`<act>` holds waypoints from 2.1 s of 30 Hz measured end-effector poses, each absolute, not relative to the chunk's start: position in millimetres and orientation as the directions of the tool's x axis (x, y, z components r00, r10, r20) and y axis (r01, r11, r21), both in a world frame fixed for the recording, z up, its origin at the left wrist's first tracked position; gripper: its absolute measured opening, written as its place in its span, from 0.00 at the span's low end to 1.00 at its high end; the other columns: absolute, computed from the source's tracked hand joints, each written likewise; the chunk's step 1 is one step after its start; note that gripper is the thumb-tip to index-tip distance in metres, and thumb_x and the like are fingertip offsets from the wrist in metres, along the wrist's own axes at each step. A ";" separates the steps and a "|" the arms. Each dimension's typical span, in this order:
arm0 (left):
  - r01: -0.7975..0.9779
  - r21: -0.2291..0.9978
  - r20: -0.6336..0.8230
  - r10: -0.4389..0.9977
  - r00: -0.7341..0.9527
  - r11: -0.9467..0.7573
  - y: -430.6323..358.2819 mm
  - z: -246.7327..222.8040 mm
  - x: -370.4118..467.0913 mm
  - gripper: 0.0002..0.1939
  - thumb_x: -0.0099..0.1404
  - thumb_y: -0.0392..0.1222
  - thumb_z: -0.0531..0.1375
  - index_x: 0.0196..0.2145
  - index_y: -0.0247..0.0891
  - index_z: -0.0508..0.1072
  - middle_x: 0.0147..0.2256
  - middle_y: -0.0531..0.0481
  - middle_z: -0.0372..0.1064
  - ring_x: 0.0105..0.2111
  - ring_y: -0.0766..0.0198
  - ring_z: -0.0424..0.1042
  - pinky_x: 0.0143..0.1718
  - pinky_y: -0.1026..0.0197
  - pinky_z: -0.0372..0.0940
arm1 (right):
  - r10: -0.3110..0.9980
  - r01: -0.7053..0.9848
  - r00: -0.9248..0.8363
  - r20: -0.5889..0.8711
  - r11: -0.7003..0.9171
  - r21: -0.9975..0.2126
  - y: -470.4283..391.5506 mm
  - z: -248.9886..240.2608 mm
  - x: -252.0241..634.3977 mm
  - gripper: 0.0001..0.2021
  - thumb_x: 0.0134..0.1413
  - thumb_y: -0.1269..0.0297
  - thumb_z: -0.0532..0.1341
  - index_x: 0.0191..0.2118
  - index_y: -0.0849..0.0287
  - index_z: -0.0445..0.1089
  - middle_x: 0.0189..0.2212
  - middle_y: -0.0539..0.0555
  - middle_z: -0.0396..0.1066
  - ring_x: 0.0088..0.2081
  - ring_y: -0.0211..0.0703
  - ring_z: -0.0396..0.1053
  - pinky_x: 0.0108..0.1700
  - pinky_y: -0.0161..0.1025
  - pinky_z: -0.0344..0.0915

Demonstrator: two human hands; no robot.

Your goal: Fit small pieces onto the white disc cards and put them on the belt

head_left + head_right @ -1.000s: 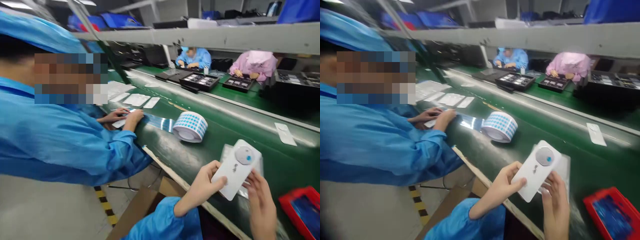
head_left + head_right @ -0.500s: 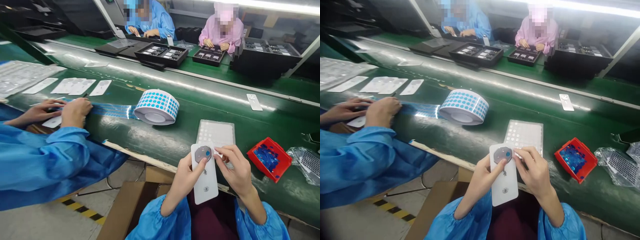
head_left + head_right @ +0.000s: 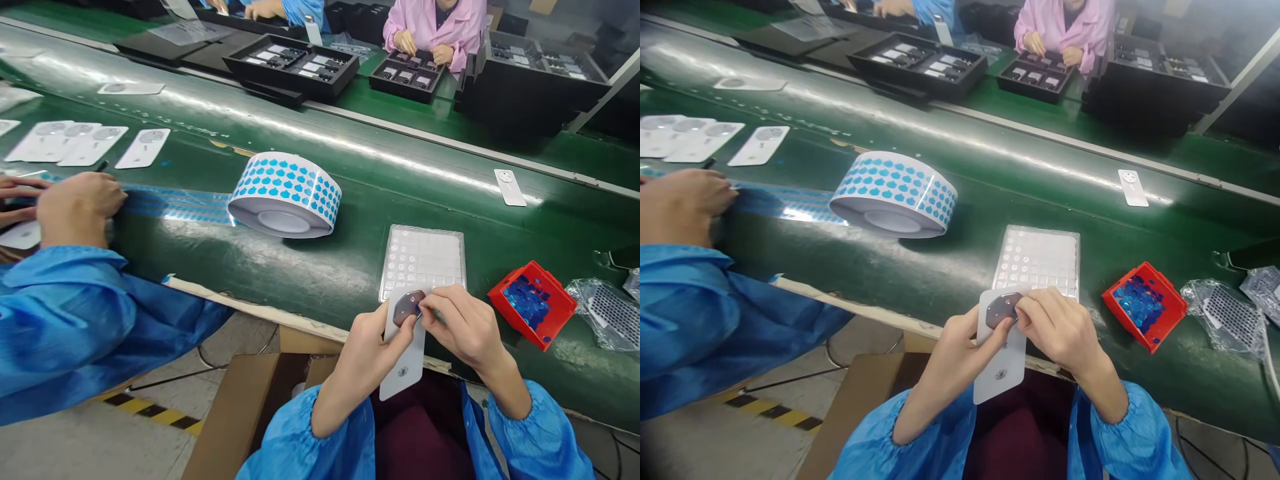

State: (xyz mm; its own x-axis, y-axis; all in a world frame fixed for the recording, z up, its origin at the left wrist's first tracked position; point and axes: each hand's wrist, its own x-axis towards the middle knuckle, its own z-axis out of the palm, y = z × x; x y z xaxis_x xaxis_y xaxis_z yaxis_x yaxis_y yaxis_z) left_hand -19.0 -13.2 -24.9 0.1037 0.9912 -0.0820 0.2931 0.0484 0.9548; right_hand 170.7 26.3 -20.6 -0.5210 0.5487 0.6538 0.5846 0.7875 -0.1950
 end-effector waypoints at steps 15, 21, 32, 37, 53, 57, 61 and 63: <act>0.195 0.977 -0.096 0.994 0.056 0.083 -12.4 -25.7 -14.6 0.15 0.73 0.48 0.60 0.29 0.40 0.68 0.22 0.57 0.62 0.20 0.68 0.62 0.21 0.66 0.56 | 0.494 0.545 -0.527 0.691 0.821 -0.171 23.0 -36.5 175.7 0.06 0.70 0.76 0.63 0.46 0.58 0.72 0.32 0.53 0.76 0.29 0.42 0.74 0.31 0.40 0.71; 0.315 0.947 0.063 0.998 -0.001 -0.060 -12.8 -30.9 -8.0 0.12 0.74 0.41 0.59 0.49 0.38 0.79 0.30 0.53 0.77 0.28 0.63 0.76 0.29 0.66 0.66 | 0.789 0.472 -0.229 0.570 0.603 -0.644 13.5 -32.1 153.1 0.08 0.66 0.75 0.62 0.38 0.54 0.68 0.29 0.48 0.70 0.26 0.37 0.66 0.26 0.35 0.66; 0.228 0.947 -0.200 0.970 -0.139 0.228 -2.1 -56.1 -29.6 0.17 0.70 0.55 0.62 0.39 0.35 0.78 0.29 0.48 0.78 0.28 0.56 0.78 0.28 0.62 0.68 | 0.743 0.751 0.416 0.524 0.045 -0.659 -7.7 -17.4 264.7 0.06 0.63 0.61 0.69 0.42 0.56 0.74 0.37 0.55 0.77 0.34 0.48 0.78 0.34 0.42 0.75; 0.123 0.924 -0.335 0.921 -0.200 0.363 7.9 -66.6 -48.0 0.25 0.64 0.62 0.66 0.41 0.35 0.78 0.34 0.44 0.80 0.34 0.49 0.80 0.30 0.58 0.73 | 0.911 0.939 0.210 0.356 -0.086 -0.334 -2.9 -37.2 339.4 0.17 0.70 0.49 0.58 0.46 0.56 0.76 0.43 0.59 0.77 0.40 0.53 0.78 0.44 0.51 0.74; 0.033 0.920 -0.379 0.908 -0.176 0.390 3.8 -69.5 -54.5 0.24 0.64 0.62 0.68 0.43 0.36 0.78 0.38 0.41 0.83 0.36 0.47 0.82 0.31 0.57 0.76 | 0.905 0.849 -0.338 0.260 0.412 -0.330 1.9 -31.7 224.2 0.11 0.77 0.64 0.59 0.57 0.52 0.73 0.47 0.57 0.76 0.45 0.50 0.77 0.44 0.46 0.76; 0.040 0.911 -0.398 0.900 -0.181 0.411 -0.7 -75.2 -53.2 0.25 0.65 0.62 0.67 0.44 0.36 0.78 0.38 0.42 0.82 0.36 0.47 0.82 0.32 0.55 0.76 | 0.839 0.779 -0.509 0.193 0.545 -0.310 11.8 -61.5 181.7 0.08 0.78 0.67 0.57 0.53 0.56 0.73 0.43 0.55 0.76 0.42 0.46 0.76 0.38 0.40 0.72; 0.034 0.916 -0.386 0.903 -0.189 0.399 -3.6 -75.7 -52.5 0.23 0.65 0.61 0.68 0.41 0.36 0.78 0.35 0.44 0.81 0.33 0.50 0.81 0.29 0.58 0.74 | 0.842 0.802 -0.501 0.202 0.539 -0.257 16.5 -71.9 174.6 0.06 0.78 0.68 0.57 0.51 0.57 0.71 0.41 0.55 0.75 0.41 0.46 0.75 0.35 0.40 0.69; 0.021 0.920 -0.380 0.907 -0.183 0.390 -2.8 -72.6 -50.8 0.22 0.65 0.60 0.68 0.40 0.36 0.78 0.35 0.44 0.81 0.33 0.51 0.80 0.28 0.59 0.73 | 0.847 0.803 -0.497 0.190 0.531 -0.268 17.7 -70.6 175.7 0.05 0.77 0.67 0.57 0.50 0.57 0.70 0.40 0.55 0.74 0.41 0.47 0.75 0.35 0.40 0.69</act>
